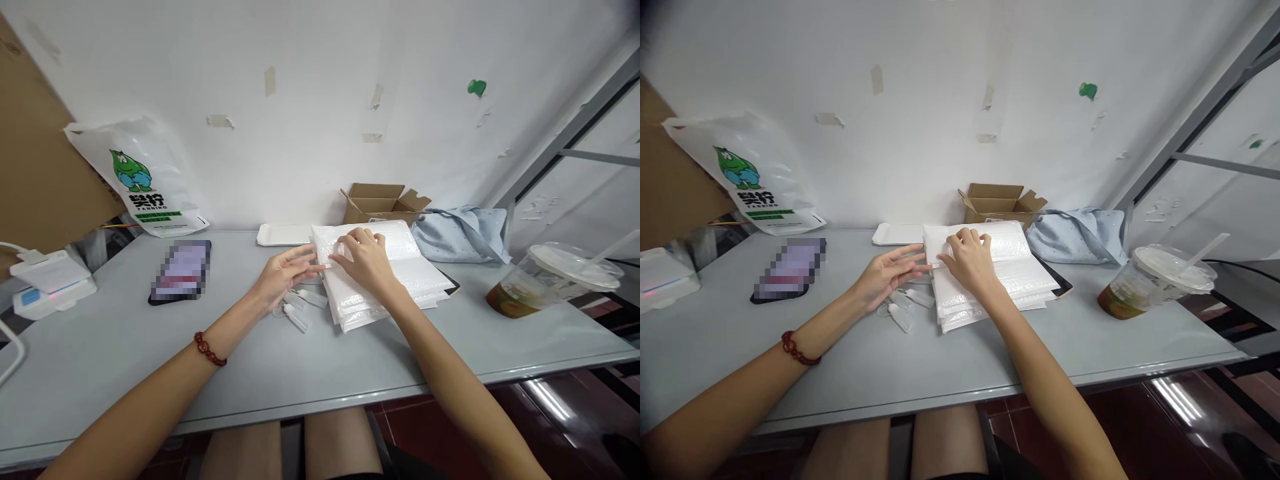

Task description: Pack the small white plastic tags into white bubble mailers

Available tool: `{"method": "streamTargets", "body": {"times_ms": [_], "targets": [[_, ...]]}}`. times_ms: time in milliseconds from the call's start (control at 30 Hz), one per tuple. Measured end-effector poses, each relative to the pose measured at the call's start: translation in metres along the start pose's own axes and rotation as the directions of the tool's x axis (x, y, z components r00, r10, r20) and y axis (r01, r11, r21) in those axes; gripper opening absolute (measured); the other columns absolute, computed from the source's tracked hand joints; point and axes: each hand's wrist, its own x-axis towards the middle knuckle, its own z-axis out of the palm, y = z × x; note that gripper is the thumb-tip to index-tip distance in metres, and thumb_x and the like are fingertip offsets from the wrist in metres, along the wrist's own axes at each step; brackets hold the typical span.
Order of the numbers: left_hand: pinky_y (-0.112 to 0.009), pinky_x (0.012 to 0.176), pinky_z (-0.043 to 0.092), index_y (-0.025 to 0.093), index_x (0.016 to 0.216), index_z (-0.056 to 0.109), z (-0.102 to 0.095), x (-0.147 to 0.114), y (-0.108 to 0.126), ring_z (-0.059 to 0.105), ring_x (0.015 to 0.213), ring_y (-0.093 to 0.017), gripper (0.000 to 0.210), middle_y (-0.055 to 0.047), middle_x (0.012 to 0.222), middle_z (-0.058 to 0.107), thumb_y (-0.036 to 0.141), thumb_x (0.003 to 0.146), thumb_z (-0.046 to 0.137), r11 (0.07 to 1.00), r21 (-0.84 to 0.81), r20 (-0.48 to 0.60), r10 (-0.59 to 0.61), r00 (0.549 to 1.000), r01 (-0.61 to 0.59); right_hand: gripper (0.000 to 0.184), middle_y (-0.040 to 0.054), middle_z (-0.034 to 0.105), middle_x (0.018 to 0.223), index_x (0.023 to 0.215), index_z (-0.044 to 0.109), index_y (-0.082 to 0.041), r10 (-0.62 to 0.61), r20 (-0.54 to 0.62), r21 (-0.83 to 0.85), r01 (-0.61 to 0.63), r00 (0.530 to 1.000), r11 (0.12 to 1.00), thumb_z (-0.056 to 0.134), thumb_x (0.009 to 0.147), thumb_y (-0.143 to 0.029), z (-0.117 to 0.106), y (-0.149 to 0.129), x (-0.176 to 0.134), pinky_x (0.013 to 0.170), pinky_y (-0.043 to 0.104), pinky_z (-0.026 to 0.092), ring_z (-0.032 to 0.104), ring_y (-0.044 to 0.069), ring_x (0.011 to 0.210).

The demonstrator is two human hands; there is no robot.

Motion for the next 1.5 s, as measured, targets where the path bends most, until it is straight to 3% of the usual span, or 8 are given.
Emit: {"method": "streamTargets", "body": {"times_ms": [133, 233, 300, 400, 533, 1033, 1233, 1500], "targets": [[-0.035, 0.069, 0.055, 0.011, 0.089, 0.066, -0.035, 0.018, -0.004, 0.068, 0.068, -0.019, 0.020, -0.012, 0.090, 0.071, 0.021, 0.072, 0.063, 0.962, 0.257, -0.263, 0.164, 0.951, -0.095, 0.029, 0.0118, 0.058, 0.104, 0.103, 0.060, -0.019, 0.016, 0.046, 0.014, -0.017, 0.999, 1.000, 0.064, 0.084, -0.041, 0.005, 0.003, -0.001, 0.082, 0.039, 0.033, 0.050, 0.026, 0.097], [-0.035, 0.070, 0.053, 0.015, 0.080, 0.066, -0.070, 0.031, -0.006, 0.066, 0.069, -0.020, 0.014, -0.008, 0.080, 0.069, 0.020, 0.071, 0.056, 0.788, 0.606, -0.320, 0.365, 0.874, -0.108, 0.031, 0.0122, 0.056, 0.104, 0.104, 0.060, -0.019, 0.016, 0.049, 0.016, -0.016, 0.999, 1.000, 0.066, 0.082, -0.040, 0.005, 0.004, -0.002, 0.082, 0.040, 0.034, 0.049, 0.027, 0.098], [-0.038, 0.085, 0.049, 0.018, 0.079, 0.068, -0.089, 0.037, -0.006, 0.064, 0.085, -0.024, 0.017, -0.008, 0.087, 0.070, 0.018, 0.072, 0.052, 0.537, 0.839, -0.231, 0.505, 0.832, -0.093, 0.029, 0.0124, 0.055, 0.105, 0.104, 0.060, -0.019, 0.012, 0.039, 0.016, -0.013, 0.999, 1.000, 0.066, 0.082, -0.038, 0.005, 0.005, -0.002, 0.081, 0.040, 0.035, 0.049, 0.028, 0.098], [-0.043, 0.099, 0.041, 0.017, 0.089, 0.070, -0.108, 0.043, -0.010, 0.055, 0.107, -0.028, 0.030, -0.010, 0.108, 0.067, 0.015, 0.074, 0.044, 0.237, 0.967, -0.051, 0.547, 0.836, -0.096, 0.028, 0.0126, 0.054, 0.106, 0.105, 0.059, -0.020, 0.013, 0.032, 0.021, -0.013, 0.999, 1.000, 0.065, 0.082, -0.036, 0.004, 0.005, -0.002, 0.079, 0.040, 0.036, 0.048, 0.028, 0.099], [-0.047, 0.101, 0.037, 0.013, 0.109, 0.067, -0.116, 0.046, -0.019, 0.043, 0.122, -0.030, 0.042, -0.013, 0.129, 0.057, 0.013, 0.077, 0.039, 0.037, 0.995, 0.062, 0.481, 0.875, -0.091, 0.027, 0.0122, 0.054, 0.106, 0.103, 0.059, -0.019, 0.029, 0.027, 0.046, -0.030, 0.999, 0.998, 0.065, 0.082, -0.035, 0.004, 0.004, -0.002, 0.081, 0.040, 0.036, 0.049, 0.028, 0.100], [-0.052, 0.096, 0.039, 0.017, 0.121, 0.061, -0.114, 0.045, -0.022, 0.039, 0.125, -0.034, 0.050, -0.012, 0.140, 0.050, 0.010, 0.077, 0.038, -0.023, 1.000, 0.021, 0.383, 0.923, -0.013, 0.028, 0.0148, 0.054, 0.110, 0.106, 0.059, -0.019, -0.002, -0.013, 0.040, 0.003, 1.000, 0.999, 0.057, 0.088, -0.040, 0.005, 0.000, -0.002, 0.081, 0.042, 0.037, 0.047, 0.029, 0.101], [-0.049, 0.099, 0.038, 0.011, 0.131, 0.051, -0.112, 0.045, -0.021, 0.039, 0.125, -0.033, 0.056, -0.014, 0.141, 0.048, 0.008, 0.077, 0.037, -0.030, 0.999, 0.028, 0.362, 0.932, -0.018, 0.030, 0.0153, 0.054, 0.114, 0.106, 0.059, -0.017, 0.022, 0.035, -0.007, -0.022, 0.999, 1.000, 0.060, 0.086, -0.040, 0.005, -0.003, -0.002, 0.083, 0.041, 0.037, 0.047, 0.029, 0.104], [-0.045, 0.104, 0.035, 0.007, 0.128, 0.052, -0.109, 0.041, -0.009, 0.041, 0.124, -0.030, 0.053, -0.016, 0.136, 0.050, 0.007, 0.078, 0.034, 0.016, 1.000, 0.009, 0.475, 0.880, -0.019, 0.030, 0.0144, 0.056, 0.114, 0.106, 0.058, -0.017, 0.017, 0.026, -0.010, -0.017, 1.000, 1.000, 0.059, 0.088, -0.041, 0.007, 0.000, -0.002, 0.083, 0.041, 0.034, 0.047, 0.029, 0.103]]}}
